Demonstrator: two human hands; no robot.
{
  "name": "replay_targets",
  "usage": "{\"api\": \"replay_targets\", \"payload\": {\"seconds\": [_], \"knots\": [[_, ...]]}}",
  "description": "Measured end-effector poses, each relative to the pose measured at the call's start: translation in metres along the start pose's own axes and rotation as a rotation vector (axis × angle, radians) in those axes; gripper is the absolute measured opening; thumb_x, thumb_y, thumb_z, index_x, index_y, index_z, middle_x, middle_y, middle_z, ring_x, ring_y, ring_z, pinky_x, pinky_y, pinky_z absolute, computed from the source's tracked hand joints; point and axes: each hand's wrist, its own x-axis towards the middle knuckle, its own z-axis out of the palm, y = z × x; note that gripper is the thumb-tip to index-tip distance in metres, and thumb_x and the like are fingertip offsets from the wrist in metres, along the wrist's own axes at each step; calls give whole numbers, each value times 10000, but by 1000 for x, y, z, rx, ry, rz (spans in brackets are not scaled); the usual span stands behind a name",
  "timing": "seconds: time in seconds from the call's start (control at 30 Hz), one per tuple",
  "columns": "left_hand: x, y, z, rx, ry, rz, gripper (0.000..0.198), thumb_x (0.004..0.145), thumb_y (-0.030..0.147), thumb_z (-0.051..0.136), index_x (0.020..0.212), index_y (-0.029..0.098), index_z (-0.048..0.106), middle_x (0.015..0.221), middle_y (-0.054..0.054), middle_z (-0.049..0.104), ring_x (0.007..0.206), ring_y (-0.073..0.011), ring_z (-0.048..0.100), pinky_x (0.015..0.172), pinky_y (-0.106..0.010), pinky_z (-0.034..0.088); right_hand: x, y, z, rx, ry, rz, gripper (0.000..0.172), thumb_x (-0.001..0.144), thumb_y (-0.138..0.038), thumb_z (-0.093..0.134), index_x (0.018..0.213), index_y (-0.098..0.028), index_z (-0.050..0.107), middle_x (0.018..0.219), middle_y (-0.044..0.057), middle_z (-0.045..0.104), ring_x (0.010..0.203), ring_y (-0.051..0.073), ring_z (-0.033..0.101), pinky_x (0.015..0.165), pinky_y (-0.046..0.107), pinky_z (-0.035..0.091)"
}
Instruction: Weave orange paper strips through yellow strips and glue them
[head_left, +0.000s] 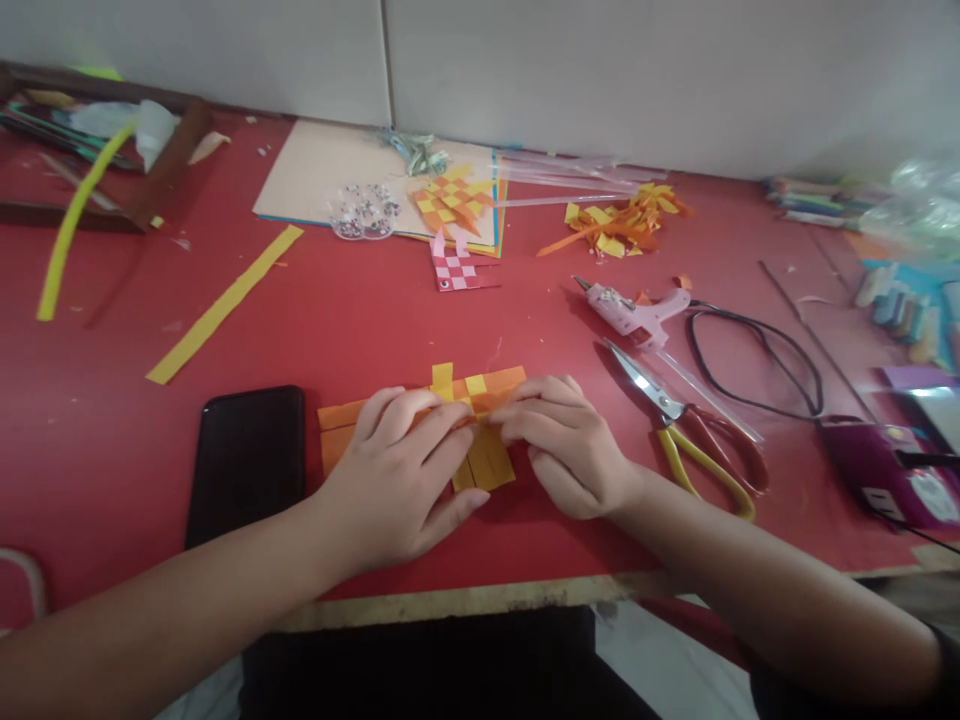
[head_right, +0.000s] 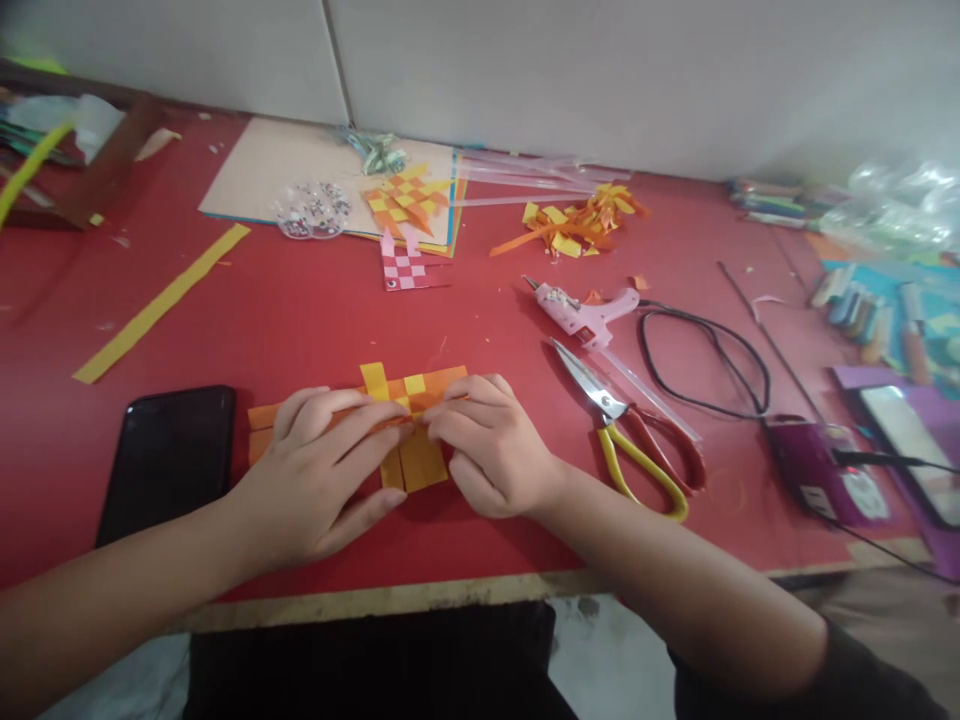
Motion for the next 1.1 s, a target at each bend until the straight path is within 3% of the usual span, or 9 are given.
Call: {"api": "replay_targets", "payload": {"seconds": [0.2,0.4,0.53,0.63,0.77,0.87,1.1], "knots": [[0,-1,1,-5,-14,7,488,944,489,425,1209,128,618,1262,-128,614,1135,-337,462,986,-523,332,-1,0,0,-8,68,-43,223,710,-85,435,836,-184,590,965,71,734,916,246,586,793,409,468],[1,0,-1,-34,-4,9,445,932,460,465,1201,136,610,1257,-127,615,1126,-332,469,974,-519,344,1,-2,3,-114,25,-48,182,731,-104,422,748,-189,582,814,53,720,847,234,601,690,364,420],[4,-4,-11,-105,131,-20,205,882,195,497,1062,184,594,1098,-86,663,1013,-273,523,886,-456,398,3,-2,0,-73,18,10,174,735,-97,420,724,-194,564,784,37,708,852,225,611,746,388,411],[5,-13,-19,-164,236,-161,123,847,107,470,917,197,518,908,-55,626,868,-220,546,800,-405,425,4,-3,-3,-53,33,26,185,722,-76,433,745,-204,564,839,11,730,891,232,624,802,428,390],[5,-23,-21,-230,123,-312,68,861,150,451,891,204,480,818,-22,565,757,-187,527,688,-342,431,6,-4,-3,-16,88,41,213,715,-45,461,759,-218,577,884,6,743,866,221,634,809,429,425],[4,-25,-21,-225,48,-282,56,854,152,456,861,203,479,779,-8,561,702,-177,502,663,-336,409,10,-5,0,-15,106,58,226,734,-36,484,806,-219,593,884,21,732,835,206,634,793,405,470],[1,-26,-18,-153,-8,-249,17,881,209,469,884,203,484,837,-32,592,772,-214,529,702,-371,413,35,-11,2,-42,103,295,258,793,-83,529,1003,-220,590,958,33,705,914,196,650,819,366,517]]}}
